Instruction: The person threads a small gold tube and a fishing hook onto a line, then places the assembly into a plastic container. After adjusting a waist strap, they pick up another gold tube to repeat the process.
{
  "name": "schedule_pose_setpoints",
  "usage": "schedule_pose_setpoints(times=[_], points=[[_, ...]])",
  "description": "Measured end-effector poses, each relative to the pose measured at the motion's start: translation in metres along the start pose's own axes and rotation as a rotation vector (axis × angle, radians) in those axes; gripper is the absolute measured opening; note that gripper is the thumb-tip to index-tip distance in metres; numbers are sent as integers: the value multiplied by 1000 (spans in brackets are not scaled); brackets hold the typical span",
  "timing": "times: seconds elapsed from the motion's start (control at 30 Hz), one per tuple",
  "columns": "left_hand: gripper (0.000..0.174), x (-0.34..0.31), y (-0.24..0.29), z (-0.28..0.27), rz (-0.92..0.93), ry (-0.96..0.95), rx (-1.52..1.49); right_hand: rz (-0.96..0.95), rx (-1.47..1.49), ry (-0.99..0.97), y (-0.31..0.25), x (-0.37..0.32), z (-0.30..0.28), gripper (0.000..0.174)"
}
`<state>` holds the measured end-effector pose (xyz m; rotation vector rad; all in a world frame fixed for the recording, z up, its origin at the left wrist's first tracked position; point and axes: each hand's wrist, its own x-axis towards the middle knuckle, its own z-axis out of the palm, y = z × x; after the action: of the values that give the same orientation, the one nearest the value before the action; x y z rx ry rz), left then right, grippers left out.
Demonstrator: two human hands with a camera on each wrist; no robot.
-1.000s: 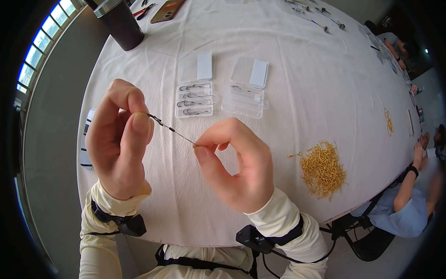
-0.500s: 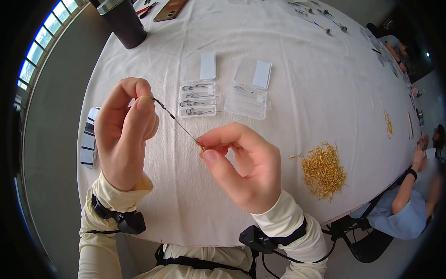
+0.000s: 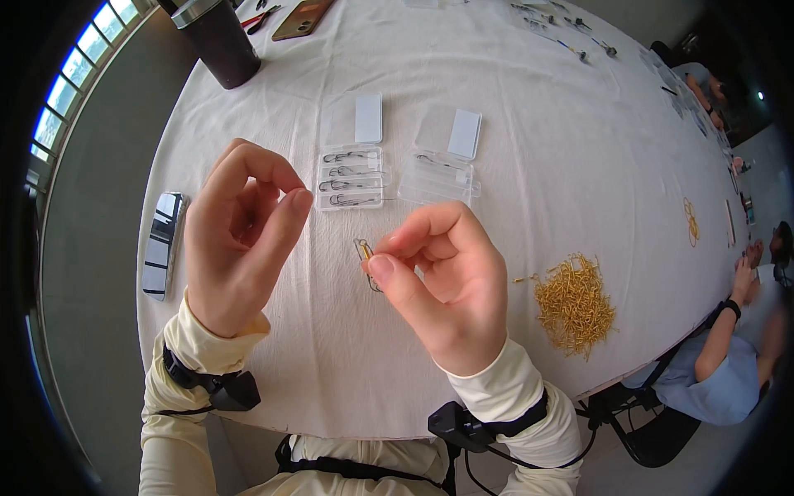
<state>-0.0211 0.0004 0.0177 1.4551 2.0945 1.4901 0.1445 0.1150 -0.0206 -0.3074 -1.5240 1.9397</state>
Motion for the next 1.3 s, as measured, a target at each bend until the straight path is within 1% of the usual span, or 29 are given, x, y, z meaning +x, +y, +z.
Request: schedule_pose_setpoints(times=[0.07, 0.13, 0.17, 0.27, 0.3, 0.43, 0.53, 0.6, 0.63, 0.7, 0.73, 0.77, 0.8, 0.83, 0.87, 0.93, 0.97, 1.0, 1.07, 1.1, 1.17, 1.2, 1.27, 1.3], points=[[19, 1, 3, 1, 16, 37, 39, 8, -1, 3, 1, 0, -1, 19], [28, 1, 4, 3, 285, -73, 33, 37, 6, 20, 0, 0, 0, 19], [28, 1, 4, 4, 285, -73, 33, 66, 13, 36, -1, 0, 0, 19], [34, -1, -3, 12, 654, -164, 166, 76, 40, 46, 0, 0, -1, 18], [35, -2, 0, 11, 639, -170, 235, 76, 40, 46, 1, 0, -1, 18], [34, -2, -5, 12, 645, -163, 243, 65, 61, 36, 3, 0, -2, 16], [32, 0, -7, 15, 676, -146, 220, 55, 67, 48, 2, 0, -1, 15], [30, -1, -9, 17, 723, -82, 239, 54, 72, 57, 2, 1, -1, 15], [30, -1, -8, 16, 723, -82, 239, 67, 44, 48, 2, 1, -2, 16], [25, 0, -3, 14, 640, -57, 215, 80, 17, 38, 2, 0, -3, 16], [25, 0, -2, 13, 639, -56, 216, 65, -73, 40, 2, 0, -3, 16], [23, -1, -1, 11, 556, -37, 179, 50, -162, 43, 2, 0, -4, 15], [21, -1, 0, 10, 473, -18, 143, 50, -162, 41, 1, 0, -4, 15], [15, -1, 1, 8, 413, -39, 109, 29, -220, 46, 1, 0, -4, 14], [15, -1, 2, 6, 413, -38, 109, 7, -276, 50, 0, 0, -3, 12], [9, 0, 4, 2, 265, -81, 21, 1, -294, 54, -2, 1, -1, 11], [3, 0, 4, 1, 210, -107, -1, -5, -311, 57, -2, 1, 0, 11], [3, -1, 4, 1, 209, -106, -1, -4, -311, 56, -2, 1, 0, 11], [7, -2, 4, 2, 88, -111, -95, -64, -448, -14, -3, 2, -3, 13], [7, -3, 5, 1, 87, -110, -95, -64, -448, -15, -4, 2, -3, 13], [13, -3, 8, 0, -37, -145, -160, -113, -536, -52, -6, 2, -3, 15], [13, -4, 8, 0, -38, -143, -160, -113, -535, -54, -6, 3, -3, 15], [14, -4, 9, 1, -120, -133, -269, -143, -540, -48, -6, 3, -1, 16], [14, -4, 10, 1, -121, -133, -270, -142, -541, -49, -6, 3, -1, 16]])
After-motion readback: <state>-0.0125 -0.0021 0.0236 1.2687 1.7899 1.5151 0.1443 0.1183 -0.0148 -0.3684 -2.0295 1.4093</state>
